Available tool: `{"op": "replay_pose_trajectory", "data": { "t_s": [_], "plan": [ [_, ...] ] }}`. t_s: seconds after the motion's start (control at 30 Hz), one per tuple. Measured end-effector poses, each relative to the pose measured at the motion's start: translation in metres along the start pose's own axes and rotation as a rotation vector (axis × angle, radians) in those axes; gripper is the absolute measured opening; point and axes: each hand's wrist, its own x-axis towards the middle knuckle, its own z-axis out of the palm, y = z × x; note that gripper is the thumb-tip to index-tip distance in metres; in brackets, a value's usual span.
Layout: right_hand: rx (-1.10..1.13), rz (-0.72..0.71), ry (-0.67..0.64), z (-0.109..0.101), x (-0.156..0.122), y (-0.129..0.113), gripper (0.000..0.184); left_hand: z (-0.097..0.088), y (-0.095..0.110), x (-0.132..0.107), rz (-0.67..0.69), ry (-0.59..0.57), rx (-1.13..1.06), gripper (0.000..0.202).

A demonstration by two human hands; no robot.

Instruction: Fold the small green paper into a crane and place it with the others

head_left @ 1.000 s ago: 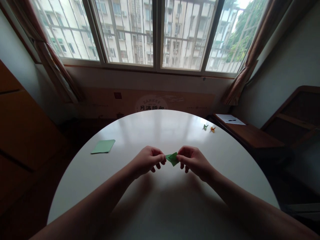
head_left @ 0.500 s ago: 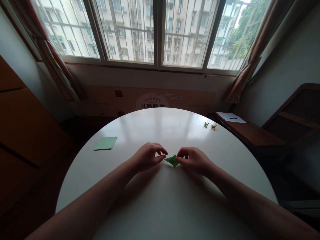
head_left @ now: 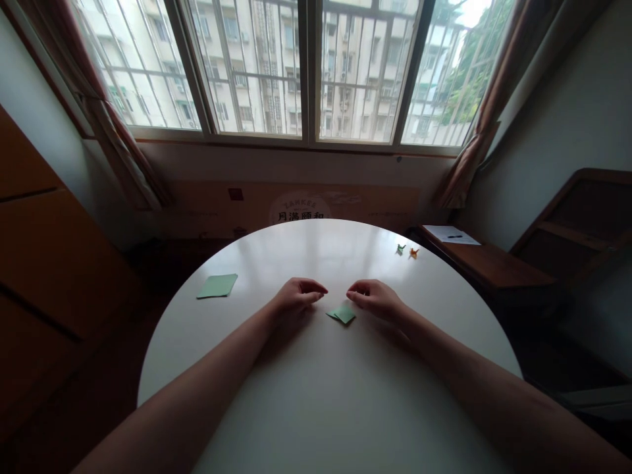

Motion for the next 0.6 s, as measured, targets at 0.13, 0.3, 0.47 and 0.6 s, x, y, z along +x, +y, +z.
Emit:
{"op": "replay_pose_trajectory", "data": {
  "t_s": [0.13,0.3,0.47,0.6],
  "plan": [
    [0.047,0.024,-0.027,0.000,0.007,0.004,0.032,-0.007,0.006,0.007,-0.068,-0.094,-0.010,0.038],
    [0.078,-0.001,-0.042,-0.002,0.007,0.008,0.027,-0.008,0.008,0.019,-0.084,-0.115,0.087,0.033],
    [0.025,-0.038,0.052,0.001,0.000,0.007,0.025,0.005,0.003,0.009,0.100,0.111,0.266,0.022],
    [-0.035,-0.073,0.073,0.004,-0.006,0.007,0.022,0.012,0.005,-0.002,0.266,0.081,0.442,0.028]
  ]
}}
